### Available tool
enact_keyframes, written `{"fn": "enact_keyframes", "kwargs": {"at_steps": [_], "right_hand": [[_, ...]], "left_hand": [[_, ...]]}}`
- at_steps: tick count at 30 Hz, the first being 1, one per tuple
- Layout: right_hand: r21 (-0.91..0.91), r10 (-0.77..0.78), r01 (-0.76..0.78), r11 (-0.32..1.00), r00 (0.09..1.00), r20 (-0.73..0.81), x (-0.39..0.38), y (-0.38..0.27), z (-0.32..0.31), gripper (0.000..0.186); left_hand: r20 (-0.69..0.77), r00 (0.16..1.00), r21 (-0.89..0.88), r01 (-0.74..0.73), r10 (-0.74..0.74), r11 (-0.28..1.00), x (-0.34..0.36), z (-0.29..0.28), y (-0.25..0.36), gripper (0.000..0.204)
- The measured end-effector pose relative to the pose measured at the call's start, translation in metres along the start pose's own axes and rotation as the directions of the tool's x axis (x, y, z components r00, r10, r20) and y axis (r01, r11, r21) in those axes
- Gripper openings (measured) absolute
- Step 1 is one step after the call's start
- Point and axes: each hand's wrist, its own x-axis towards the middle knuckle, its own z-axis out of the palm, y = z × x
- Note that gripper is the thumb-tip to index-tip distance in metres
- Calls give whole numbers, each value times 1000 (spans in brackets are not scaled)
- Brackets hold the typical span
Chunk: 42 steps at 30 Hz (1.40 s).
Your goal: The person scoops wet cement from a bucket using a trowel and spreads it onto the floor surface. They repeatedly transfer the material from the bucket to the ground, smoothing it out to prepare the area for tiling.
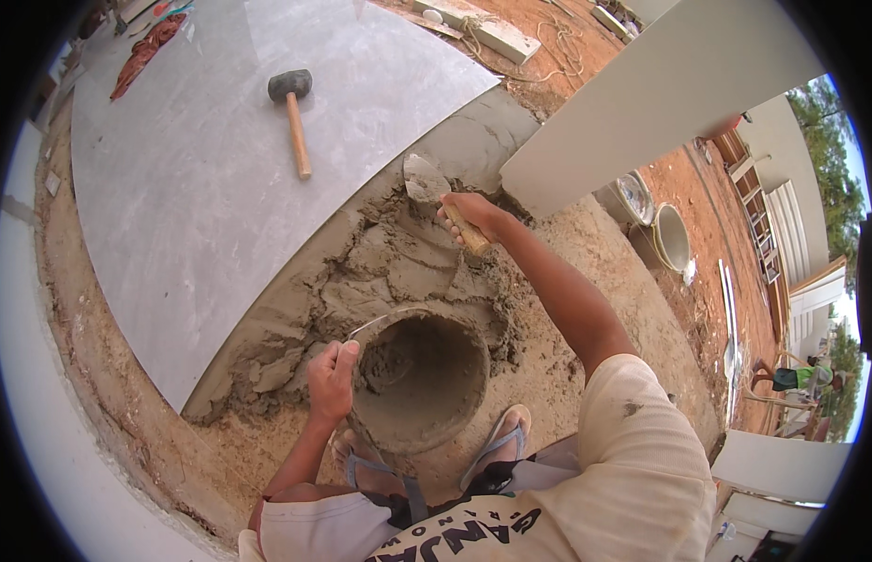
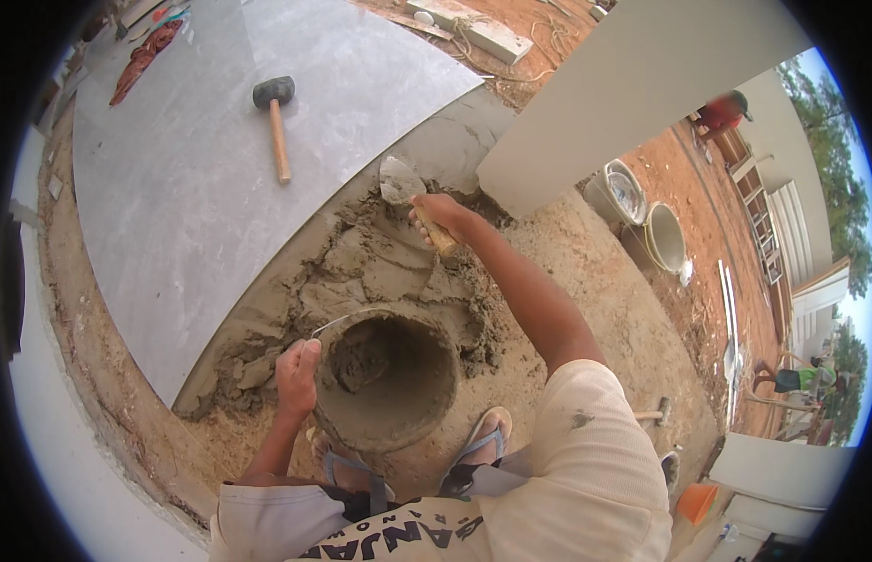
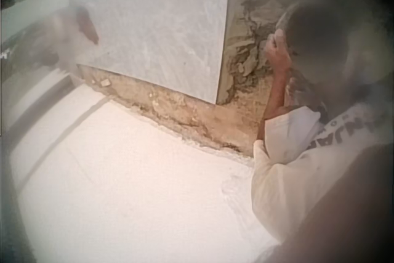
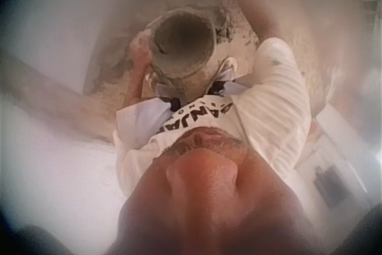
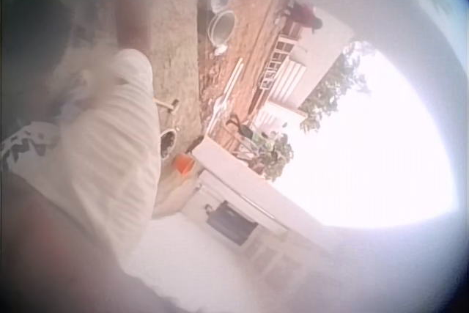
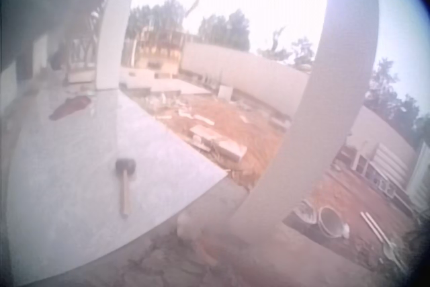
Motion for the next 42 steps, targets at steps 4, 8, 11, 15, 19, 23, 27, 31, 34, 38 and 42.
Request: {"fn": "enact_keyframes", "kwargs": {"at_steps": [4,8,11,15,19,23,27,31,34,38,42], "right_hand": [[-588,-280,236,774,960,17,-50,-4,-15,39],[-892,-511,291,347,856,81,-137,-16,-1,43],[-919,-577,301,253,809,106,-202,-3,5,43],[-912,-569,365,186,797,202,-255,52,8,40],[-940,-317,323,114,908,274,-267,118,22,36],[-960,-383,269,82,897,218,-248,149,39,33],[-952,-492,301,57,838,235,-213,152,61,28],[-897,-454,437,-69,787,418,-217,168,72,24],[-851,-219,513,-113,823,524,-240,191,80,26],[-883,-398,448,-138,792,464,-240,180,47,30],[-963,-527,269,-23,815,240,-218,194,50,39]], "left_hand": [[-14,1000,-16,-15,15,1000,-2,6,3,49],[-32,999,-26,-14,13,1000,-4,1,-1,50],[-31,999,-14,-21,21,1000,-5,0,-1,49],[-26,999,21,-36,36,999,-5,5,9,50],[-12,1000,-42,17,-18,999,-7,16,9,52],[34,999,53,10,-12,999,-7,28,21,52],[87,990,252,-132,113,959,-10,50,46,49],[154,971,297,-220,181,929,-7,57,56,47],[203,963,306,-235,178,923,-9,60,66,46],[175,968,364,-232,178,902,-9,57,59,47],[180,967,359,-235,180,903,-14,69,66,47]]}}
